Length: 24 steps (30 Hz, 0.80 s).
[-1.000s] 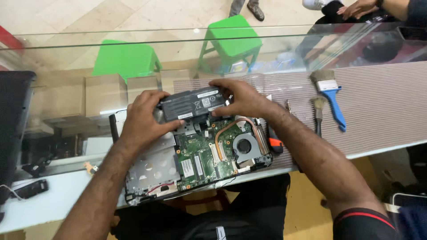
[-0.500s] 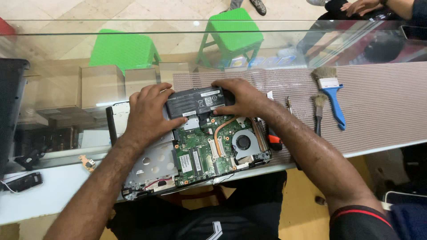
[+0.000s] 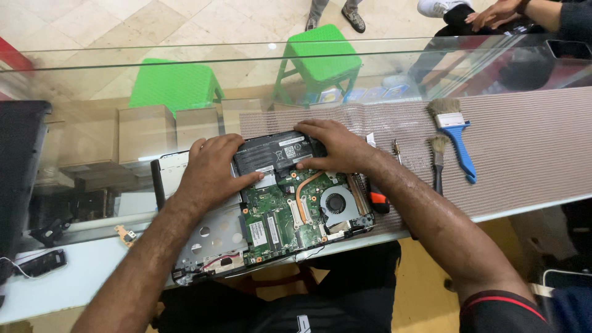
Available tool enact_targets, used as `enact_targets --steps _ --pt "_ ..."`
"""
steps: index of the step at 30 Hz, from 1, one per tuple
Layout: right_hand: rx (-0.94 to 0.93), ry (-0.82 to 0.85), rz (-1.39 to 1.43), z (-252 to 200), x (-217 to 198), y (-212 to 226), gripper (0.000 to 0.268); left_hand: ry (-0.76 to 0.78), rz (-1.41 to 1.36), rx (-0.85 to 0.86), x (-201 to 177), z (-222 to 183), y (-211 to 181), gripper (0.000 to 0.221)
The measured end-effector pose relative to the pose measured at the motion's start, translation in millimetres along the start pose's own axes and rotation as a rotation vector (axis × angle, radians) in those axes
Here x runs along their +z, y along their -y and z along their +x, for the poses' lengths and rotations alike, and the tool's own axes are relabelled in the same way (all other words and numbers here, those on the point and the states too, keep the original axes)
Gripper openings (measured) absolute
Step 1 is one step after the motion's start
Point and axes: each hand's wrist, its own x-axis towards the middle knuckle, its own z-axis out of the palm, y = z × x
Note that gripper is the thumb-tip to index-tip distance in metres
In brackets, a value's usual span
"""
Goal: The person places a laptop battery into the chassis, aligns it with the motherboard, and presses it down to secure it. The hands repeatedly adjust the battery position to ensure proper seating within the laptop frame.
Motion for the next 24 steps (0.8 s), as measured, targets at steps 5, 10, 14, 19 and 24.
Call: enact_targets --steps 5,10,14,19,24 --pt "-0.004 -0.008 -0.004 0.9 5.5 -9.2 0.080 0.060 0.080 0.046 -2.6 -1.6 -1.6 0.081" --pt "0.007 0.011 -0.037 0.3 10.5 -8.6 0.083 0.100 0.111 0.118 2.4 1.2 4.0 0.074" --pt "0.053 0.019 -0.084 3.8 14.6 -9.7 0.084 0.089 0.165 0.142 2.7 5.3 4.4 0.076" --pt "0.025 0.015 -0.038 3.0 15.7 3.4 0.075 0.068 0.182 0.198 -6.2 -1.8 -21.4 0.079" --pt "-0.061 -0.002 -0.037 5.9 26.0 5.1 0.070 0.078 0.124 0.333 4.7 -3.7 -46.4 0.058"
